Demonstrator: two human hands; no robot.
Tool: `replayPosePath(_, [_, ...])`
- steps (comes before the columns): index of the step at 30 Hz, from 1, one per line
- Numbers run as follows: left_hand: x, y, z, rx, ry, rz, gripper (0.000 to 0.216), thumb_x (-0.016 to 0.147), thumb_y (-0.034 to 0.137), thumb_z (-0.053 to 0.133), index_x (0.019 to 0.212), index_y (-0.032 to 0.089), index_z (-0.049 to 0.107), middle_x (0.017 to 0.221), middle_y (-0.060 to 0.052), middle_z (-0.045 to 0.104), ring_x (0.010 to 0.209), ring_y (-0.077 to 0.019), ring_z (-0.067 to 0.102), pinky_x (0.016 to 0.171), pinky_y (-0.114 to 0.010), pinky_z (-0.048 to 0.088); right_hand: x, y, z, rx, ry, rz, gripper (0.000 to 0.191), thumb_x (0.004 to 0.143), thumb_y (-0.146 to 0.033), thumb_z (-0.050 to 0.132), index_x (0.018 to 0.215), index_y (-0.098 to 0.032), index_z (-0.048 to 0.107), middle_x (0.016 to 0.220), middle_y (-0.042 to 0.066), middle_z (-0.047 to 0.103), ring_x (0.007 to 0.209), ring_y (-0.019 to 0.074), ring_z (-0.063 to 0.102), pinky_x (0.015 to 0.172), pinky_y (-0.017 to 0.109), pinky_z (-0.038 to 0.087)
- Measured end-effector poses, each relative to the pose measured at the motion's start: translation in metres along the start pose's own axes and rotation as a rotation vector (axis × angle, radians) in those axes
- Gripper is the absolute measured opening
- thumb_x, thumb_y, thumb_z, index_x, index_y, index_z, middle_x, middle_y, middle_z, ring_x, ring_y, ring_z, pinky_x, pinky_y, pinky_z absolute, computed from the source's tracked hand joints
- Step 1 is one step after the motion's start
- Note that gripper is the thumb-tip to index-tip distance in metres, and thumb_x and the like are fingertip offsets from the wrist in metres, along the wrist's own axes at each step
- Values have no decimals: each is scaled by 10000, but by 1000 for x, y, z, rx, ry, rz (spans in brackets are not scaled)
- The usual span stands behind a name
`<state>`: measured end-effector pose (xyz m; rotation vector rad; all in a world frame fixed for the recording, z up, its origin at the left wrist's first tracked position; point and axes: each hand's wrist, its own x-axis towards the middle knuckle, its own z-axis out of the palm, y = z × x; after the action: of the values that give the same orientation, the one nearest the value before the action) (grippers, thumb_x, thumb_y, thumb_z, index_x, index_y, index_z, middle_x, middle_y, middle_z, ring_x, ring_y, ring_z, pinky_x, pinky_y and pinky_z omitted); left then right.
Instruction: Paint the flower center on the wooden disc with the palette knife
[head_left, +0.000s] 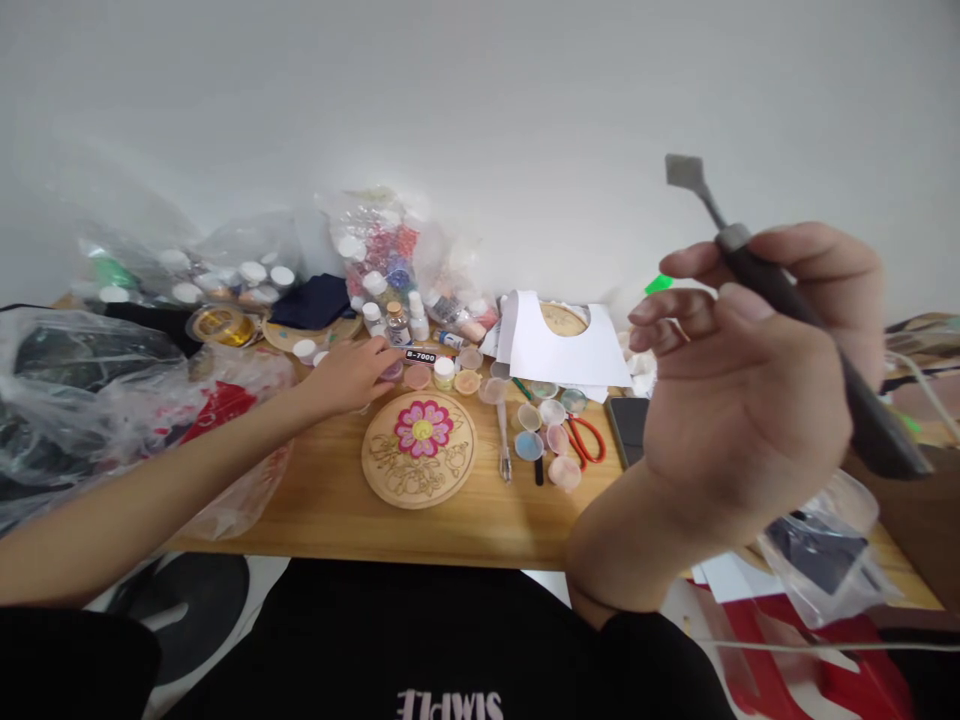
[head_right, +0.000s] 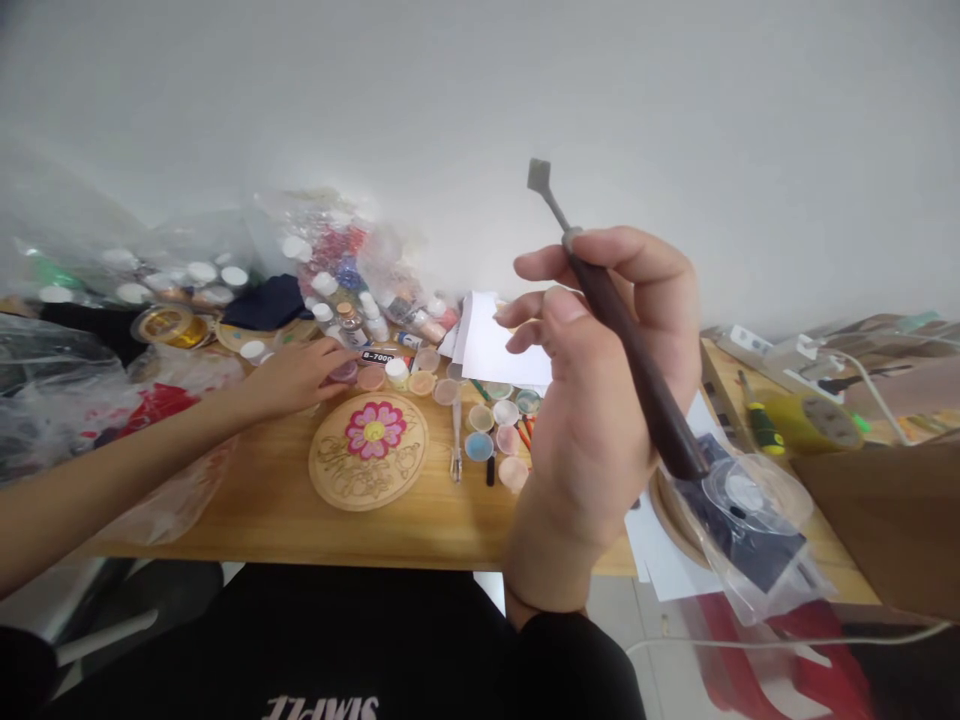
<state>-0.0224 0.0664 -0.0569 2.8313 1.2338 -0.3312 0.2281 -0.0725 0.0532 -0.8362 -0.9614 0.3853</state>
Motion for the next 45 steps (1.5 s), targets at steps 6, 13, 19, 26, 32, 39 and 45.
replayPosePath(6, [-2, -4, -1, -6, 5, 2, 287, 988, 211, 464, 1212, 120, 617, 1186, -155, 607, 1068, -274, 594, 884, -366, 459, 1, -1, 0, -1, 19, -3, 259, 723, -105, 590, 856, -296, 704, 799, -29, 712, 621, 168, 630, 528, 351, 475])
replayPosePath(13, [-3, -2, -3, -38, 66, 28, 263, 952, 210, 514, 1166, 112, 633, 1163, -167, 607, 1088, -303, 570, 931, -410, 458, 1, 2, -3, -1, 0, -14, 244, 755, -111, 608, 874, -301, 705, 824, -28, 702, 632, 171, 638, 541, 357, 525])
replayPosePath(19, [6, 12, -3, -57, 179, 100, 309, 954, 298, 540, 1223, 167, 620, 1204, -137, 628, 1141, -298, 569, 969, -403, 444, 0, 2, -9, -62, -60, 22, 194, 797, -218, 670, 939, -351, 666, 907, -36, 688, 721, 184, 677, 587, 376, 600])
replayPosePath(26, [32, 26, 3, -200, 185, 231, 312, 949, 248, 576, 1236, 131, 612, 1246, -151, 651, 1174, -289, 593, 1018, -425, 449, 2, -2, -1, -32, 19, -7, 248, 715, -117, 601, 836, -301, 714, 784, -43, 717, 592, 146, 618, 494, 332, 512])
replayPosePath(32, [43, 25, 1, -170, 179, 235, 264, 911, 232, 643, 1160, 146, 669, 1175, -139, 685, 1147, -305, 608, 982, -437, 458, 2, -2, 0, -40, 32, -18, 265, 713, -119, 595, 837, -314, 725, 782, -58, 713, 595, 149, 622, 501, 342, 509])
replayPosePath(39, [42, 16, -10, -137, 110, 220, 392, 890, 273, 670, 1264, 159, 633, 1188, -133, 681, 1124, -291, 606, 957, -389, 441, 1, -5, 0, -56, 29, 30, 248, 720, -125, 583, 831, -314, 699, 785, -60, 704, 611, 149, 606, 533, 354, 491])
replayPosePath(45, [35, 1, -13, -103, -8, 209, 261, 778, 287, 794, 976, 133, 718, 1036, -105, 651, 1020, -282, 571, 880, -325, 392, 2, -8, 2, -38, 21, 29, 246, 704, -108, 539, 828, -277, 669, 765, -48, 694, 596, 127, 593, 531, 327, 426])
